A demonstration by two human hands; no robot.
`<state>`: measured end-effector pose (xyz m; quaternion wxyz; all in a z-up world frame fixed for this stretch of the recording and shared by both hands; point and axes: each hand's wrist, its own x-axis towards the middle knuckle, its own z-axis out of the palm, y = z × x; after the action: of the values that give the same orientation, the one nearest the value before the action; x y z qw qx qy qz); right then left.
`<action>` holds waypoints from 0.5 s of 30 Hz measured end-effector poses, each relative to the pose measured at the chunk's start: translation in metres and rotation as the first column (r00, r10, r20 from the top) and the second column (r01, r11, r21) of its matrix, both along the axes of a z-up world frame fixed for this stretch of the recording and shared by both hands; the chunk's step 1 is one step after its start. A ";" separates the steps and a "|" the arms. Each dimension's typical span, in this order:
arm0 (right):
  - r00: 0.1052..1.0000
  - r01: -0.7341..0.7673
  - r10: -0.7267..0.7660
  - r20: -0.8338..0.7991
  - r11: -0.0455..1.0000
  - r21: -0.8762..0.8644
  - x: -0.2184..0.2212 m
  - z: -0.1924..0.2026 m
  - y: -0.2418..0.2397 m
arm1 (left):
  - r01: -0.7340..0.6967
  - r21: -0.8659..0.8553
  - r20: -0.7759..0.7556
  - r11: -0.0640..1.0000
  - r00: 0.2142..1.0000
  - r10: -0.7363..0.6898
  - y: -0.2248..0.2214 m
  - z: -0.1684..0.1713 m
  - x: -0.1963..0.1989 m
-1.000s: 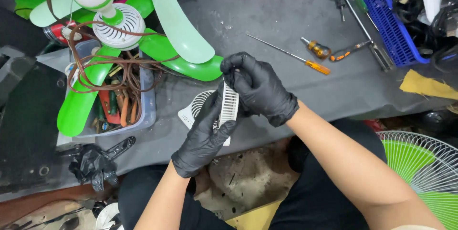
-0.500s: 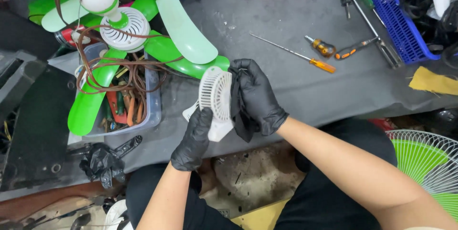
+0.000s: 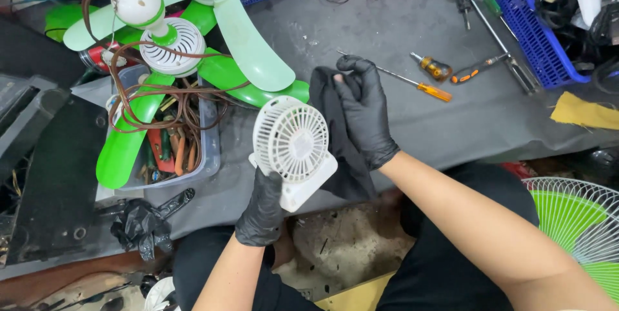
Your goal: Cleaning a small plastic fan grill using a cloth and a thin metal probe on a repair bench.
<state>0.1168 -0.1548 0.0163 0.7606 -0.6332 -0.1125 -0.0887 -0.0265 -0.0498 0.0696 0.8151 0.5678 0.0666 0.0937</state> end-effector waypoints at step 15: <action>0.947 -0.311 0.286 -0.147 0.929 -0.202 -0.068 0.017 0.015 | -0.408 -0.474 -0.162 0.780 0.912 0.378 0.043 -0.034 0.027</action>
<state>0.0487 -0.1396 0.0329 0.6949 -0.6937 -0.1728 0.0779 0.0009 -0.0068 0.0351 0.8937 0.3141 0.2287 0.2245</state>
